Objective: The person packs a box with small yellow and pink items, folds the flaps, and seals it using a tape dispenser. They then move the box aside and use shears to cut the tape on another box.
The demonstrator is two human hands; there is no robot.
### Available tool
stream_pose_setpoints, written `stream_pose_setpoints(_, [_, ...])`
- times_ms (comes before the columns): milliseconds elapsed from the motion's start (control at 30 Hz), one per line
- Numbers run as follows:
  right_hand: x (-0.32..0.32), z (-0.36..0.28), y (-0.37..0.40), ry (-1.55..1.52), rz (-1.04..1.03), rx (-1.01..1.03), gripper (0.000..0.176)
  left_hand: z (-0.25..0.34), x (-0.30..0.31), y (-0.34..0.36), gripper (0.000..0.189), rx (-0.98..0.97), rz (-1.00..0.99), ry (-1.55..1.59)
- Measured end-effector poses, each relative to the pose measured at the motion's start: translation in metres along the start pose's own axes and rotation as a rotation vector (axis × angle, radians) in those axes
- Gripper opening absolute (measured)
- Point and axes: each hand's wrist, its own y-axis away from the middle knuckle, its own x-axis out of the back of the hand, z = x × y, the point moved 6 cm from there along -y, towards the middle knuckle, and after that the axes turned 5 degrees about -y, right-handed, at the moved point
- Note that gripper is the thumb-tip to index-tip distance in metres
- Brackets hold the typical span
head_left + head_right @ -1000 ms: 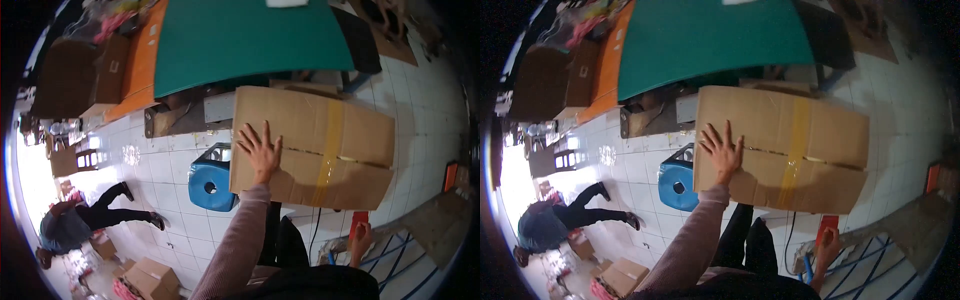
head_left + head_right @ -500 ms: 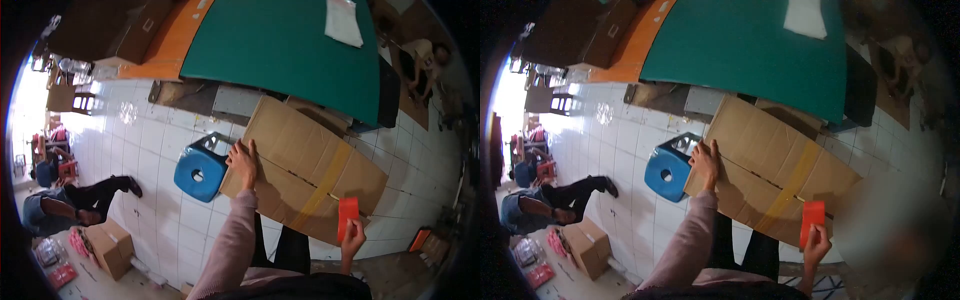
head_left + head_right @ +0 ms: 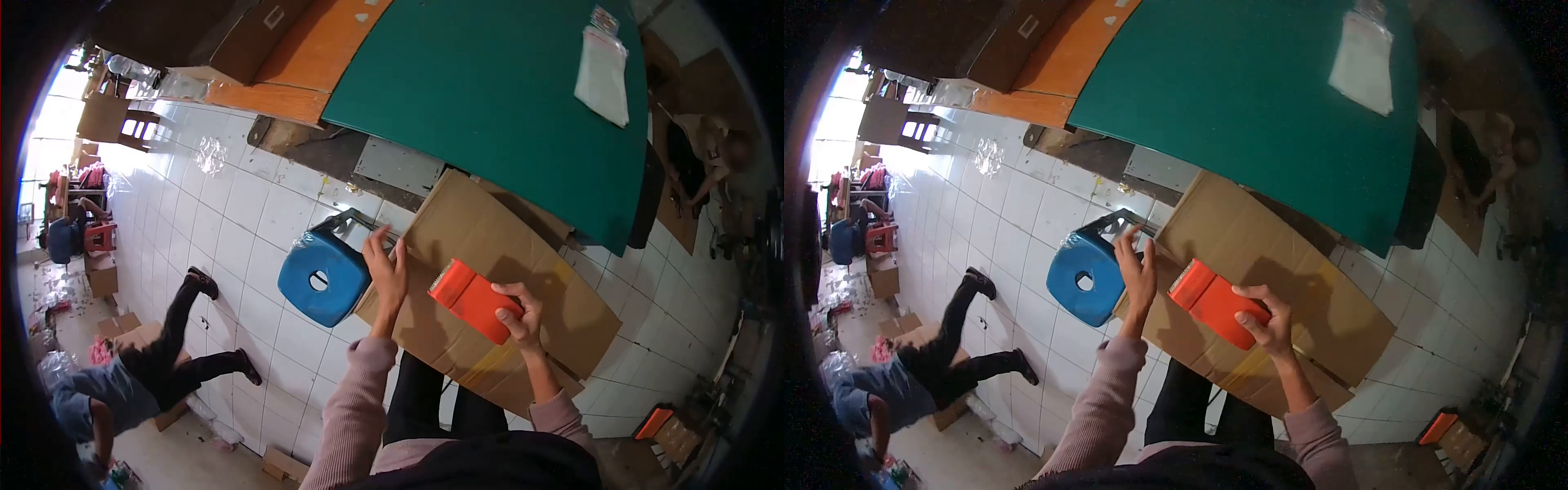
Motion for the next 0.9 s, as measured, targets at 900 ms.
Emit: stream_pose_setpoints(900, [-0.036,-0.062,0.010,0.303,-0.239,0.291,0.040,0.048,0.029,0.040,0.017,0.430,-1.329,0.932])
